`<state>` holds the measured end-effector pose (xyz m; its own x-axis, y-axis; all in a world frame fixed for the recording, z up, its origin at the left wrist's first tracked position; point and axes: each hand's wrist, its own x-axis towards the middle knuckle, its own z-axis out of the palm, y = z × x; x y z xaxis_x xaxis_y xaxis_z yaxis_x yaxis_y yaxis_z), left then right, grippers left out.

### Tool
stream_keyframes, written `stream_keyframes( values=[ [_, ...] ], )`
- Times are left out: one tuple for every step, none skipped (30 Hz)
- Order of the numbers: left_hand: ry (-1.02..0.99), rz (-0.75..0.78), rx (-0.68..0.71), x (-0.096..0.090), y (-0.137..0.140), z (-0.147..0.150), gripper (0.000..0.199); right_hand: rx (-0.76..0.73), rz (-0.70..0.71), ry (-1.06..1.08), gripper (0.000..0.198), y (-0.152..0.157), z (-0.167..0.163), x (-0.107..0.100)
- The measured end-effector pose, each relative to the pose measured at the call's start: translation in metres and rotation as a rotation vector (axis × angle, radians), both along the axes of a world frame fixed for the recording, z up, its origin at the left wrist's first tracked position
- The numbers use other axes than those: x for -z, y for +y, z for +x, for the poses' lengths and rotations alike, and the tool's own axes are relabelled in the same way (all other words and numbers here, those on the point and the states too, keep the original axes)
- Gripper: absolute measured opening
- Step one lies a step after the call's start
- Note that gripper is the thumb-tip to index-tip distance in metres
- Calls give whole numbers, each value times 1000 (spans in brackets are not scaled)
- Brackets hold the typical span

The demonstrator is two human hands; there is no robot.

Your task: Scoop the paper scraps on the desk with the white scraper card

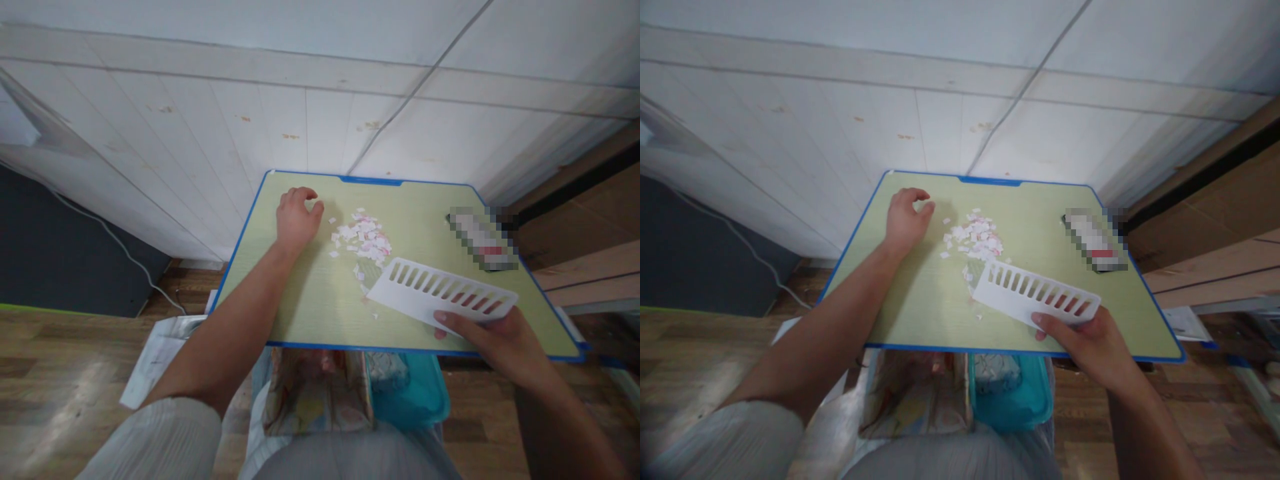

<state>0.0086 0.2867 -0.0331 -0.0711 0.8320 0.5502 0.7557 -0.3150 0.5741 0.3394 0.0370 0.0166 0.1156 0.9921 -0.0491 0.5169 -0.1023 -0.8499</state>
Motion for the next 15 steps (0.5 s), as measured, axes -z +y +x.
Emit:
stream_keyframes(
  values=[
    [-1, -2, -1, 0, 0, 0, 9, -4, -6, 4, 38, 0, 0, 0],
    [-2, -4, 0, -1, -1, 0, 8, -4, -1, 4, 38, 0, -1, 0],
    [-3, -7, 2, -1, -1, 0, 8, -7, 5, 2, 38, 1, -1, 1],
    [-5, -10, 6, -2, -1, 0, 7, -1, 16, 0, 37, 2, -2, 2],
    [-7, -12, 8, -2, -1, 0, 7, 5, 19, -5, 36, 4, -2, 3],
    [-10, -15, 10, -2, -2, 0, 7, 13, 15, -12, 35, 6, -1, 5],
    [-12, -17, 10, -3, -2, 0, 7, 29, 10, -23, 33, 8, -1, 6],
    [-14, -18, 9, -3, -2, 0, 8, 56, 9, -37, 33, 10, 0, 8],
    [-15, -17, 8, -3, -2, -1, 8, 86, 17, -58, 34, 12, 2, 9],
    [-15, -16, 7, -2, -2, -1, 8, 112, 30, -83, 35, 14, 3, 9],
    [-14, -15, 7, -2, -2, -1, 8, 129, 47, -106, 37, 14, 5, 9],
    [-12, -13, 7, -2, -2, -1, 8, 137, 65, -121, 37, 14, 6, 8],
    [-11, -11, 7, -2, -2, -1, 8, 128, 76, -125, 37, 14, 6, 7],
    [-10, -8, 7, -2, -2, -1, 8, 104, 80, -119, 37, 13, 6, 6],
    [-9, -5, 7, -2, -3, -1, 7, 77, 80, -109, 37, 12, 5, 5]
  ],
)
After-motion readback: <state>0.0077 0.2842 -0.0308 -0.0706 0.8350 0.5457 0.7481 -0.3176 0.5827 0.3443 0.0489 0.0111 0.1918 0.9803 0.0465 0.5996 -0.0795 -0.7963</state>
